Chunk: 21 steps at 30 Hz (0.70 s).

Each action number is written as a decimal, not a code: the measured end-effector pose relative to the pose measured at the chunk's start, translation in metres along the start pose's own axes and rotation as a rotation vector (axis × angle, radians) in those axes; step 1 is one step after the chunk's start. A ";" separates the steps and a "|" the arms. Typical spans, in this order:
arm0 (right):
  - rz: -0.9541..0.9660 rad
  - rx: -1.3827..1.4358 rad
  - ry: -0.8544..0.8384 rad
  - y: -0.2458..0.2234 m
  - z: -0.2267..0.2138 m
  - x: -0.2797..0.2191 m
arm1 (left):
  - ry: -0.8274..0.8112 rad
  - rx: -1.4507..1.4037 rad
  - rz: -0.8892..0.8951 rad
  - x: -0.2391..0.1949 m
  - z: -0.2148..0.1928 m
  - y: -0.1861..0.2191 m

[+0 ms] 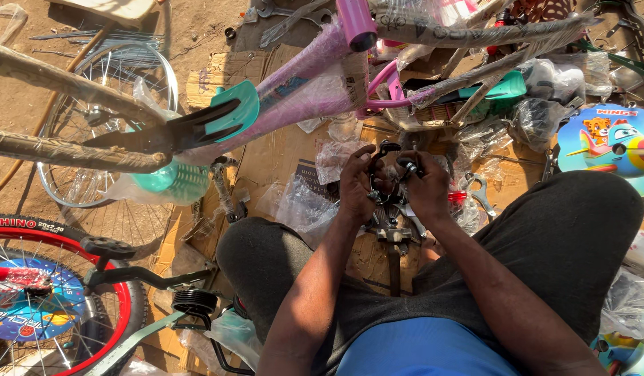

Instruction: The person is assembling a pink children's bicycle, focusing on attaching the handlebars to the frame. They use a wrench to tighten the bolts securing the handlebars in place. The bicycle frame is partially wrapped in protective plastic.

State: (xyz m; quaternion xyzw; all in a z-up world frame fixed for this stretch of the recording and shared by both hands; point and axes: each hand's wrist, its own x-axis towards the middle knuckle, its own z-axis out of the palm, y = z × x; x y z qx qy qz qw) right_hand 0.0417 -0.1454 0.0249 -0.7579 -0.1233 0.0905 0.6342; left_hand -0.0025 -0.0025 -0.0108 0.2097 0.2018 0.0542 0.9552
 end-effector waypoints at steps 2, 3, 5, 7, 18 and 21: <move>0.441 0.313 -0.040 -0.003 -0.003 -0.002 | 0.149 0.147 0.141 0.002 -0.002 0.001; 0.521 0.403 -0.029 -0.005 -0.002 -0.006 | 0.219 0.221 0.208 0.003 -0.002 0.001; 0.678 0.577 -0.010 -0.010 0.001 -0.015 | 0.244 0.242 0.233 0.003 -0.001 0.000; 0.590 0.617 -0.054 -0.015 -0.004 -0.009 | 0.221 0.518 0.335 -0.001 0.004 0.003; 0.348 0.406 -0.357 -0.017 -0.013 -0.010 | -0.174 0.573 0.045 -0.023 0.031 0.021; 0.252 0.047 -0.338 -0.036 -0.028 -0.015 | -0.160 0.450 0.131 -0.012 0.023 0.016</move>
